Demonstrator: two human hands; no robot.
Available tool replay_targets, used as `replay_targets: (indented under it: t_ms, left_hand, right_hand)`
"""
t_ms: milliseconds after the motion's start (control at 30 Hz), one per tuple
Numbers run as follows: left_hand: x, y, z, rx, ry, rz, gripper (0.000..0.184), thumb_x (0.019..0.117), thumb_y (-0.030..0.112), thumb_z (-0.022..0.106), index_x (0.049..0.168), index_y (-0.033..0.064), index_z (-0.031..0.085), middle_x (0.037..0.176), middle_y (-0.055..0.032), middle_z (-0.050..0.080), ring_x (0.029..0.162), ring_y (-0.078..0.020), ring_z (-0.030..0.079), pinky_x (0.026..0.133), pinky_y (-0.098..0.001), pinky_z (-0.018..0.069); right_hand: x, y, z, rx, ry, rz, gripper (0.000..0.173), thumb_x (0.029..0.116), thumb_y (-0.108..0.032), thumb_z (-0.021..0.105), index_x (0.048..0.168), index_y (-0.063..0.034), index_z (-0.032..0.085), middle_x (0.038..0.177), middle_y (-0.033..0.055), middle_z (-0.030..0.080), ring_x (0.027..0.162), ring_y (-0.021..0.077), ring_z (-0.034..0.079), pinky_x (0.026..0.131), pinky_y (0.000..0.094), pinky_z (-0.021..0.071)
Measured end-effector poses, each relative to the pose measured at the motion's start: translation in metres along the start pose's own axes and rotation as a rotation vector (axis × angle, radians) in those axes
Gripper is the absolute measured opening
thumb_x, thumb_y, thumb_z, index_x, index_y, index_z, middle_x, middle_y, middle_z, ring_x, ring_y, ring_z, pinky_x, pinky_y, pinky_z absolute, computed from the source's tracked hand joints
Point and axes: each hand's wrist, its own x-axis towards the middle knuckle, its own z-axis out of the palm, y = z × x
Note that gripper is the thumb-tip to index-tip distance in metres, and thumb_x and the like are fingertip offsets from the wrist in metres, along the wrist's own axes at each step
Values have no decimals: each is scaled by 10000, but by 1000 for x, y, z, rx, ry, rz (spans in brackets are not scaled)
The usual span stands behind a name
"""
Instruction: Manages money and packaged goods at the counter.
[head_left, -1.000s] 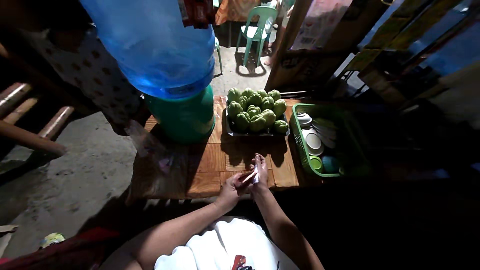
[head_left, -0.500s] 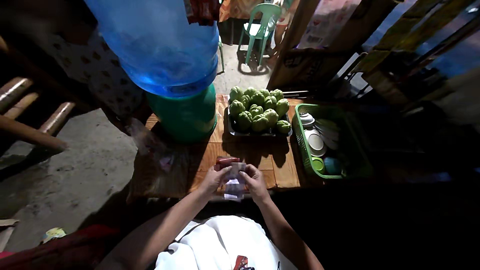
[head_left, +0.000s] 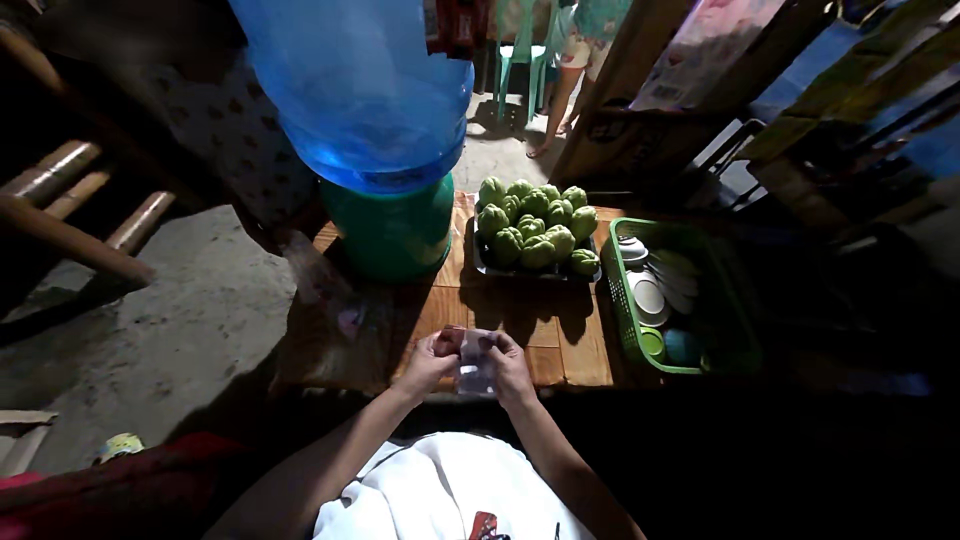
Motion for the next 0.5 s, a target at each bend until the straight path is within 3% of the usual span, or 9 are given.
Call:
replay_targets:
  t_ms: [100, 200, 333, 500]
  left_hand:
    - [0, 1, -1, 43, -42, -43, 360, 818, -107, 652, 1169, -46, 596, 907, -24, 701, 770, -61, 676, 704, -247, 584]
    - [3, 7, -6, 9, -13, -127, 312, 914, -74, 596, 1224, -65, 563, 995, -89, 681, 838, -124, 692, 733, -291, 604]
    - [9, 12, -13, -269, -29, -245, 185, 1052, 32, 483, 1227, -26, 501, 1014, -120, 719, 862, -181, 729, 739, -317, 612]
    - [19, 10, -14, -477, -42, -272, 341, 1127, 206, 340, 1380, -3, 430, 1234, -165, 682, 1029, -230, 722, 819, -332, 614]
  right_hand:
    - [6, -8, 2, 55, 98, -47, 167, 993, 53, 472, 1075, 33, 617, 919, 28, 695, 836, 70, 677, 797, 270, 589]
    - [8, -14, -6, 92, 171, -89, 266, 996, 72, 400, 1210, 71, 557, 995, 49, 683, 889, 76, 675, 825, 276, 584]
    - [7, -24, -27, 142, 235, -132, 294, 1029, 47, 326, 1267, 56, 498, 1005, 52, 673, 897, 95, 683, 827, 297, 595]
    - [-1, -21, -49, 183, 33, 55, 263, 1063, -22, 380, 1281, 38, 515, 1029, 110, 716, 888, 181, 722, 807, 373, 624]
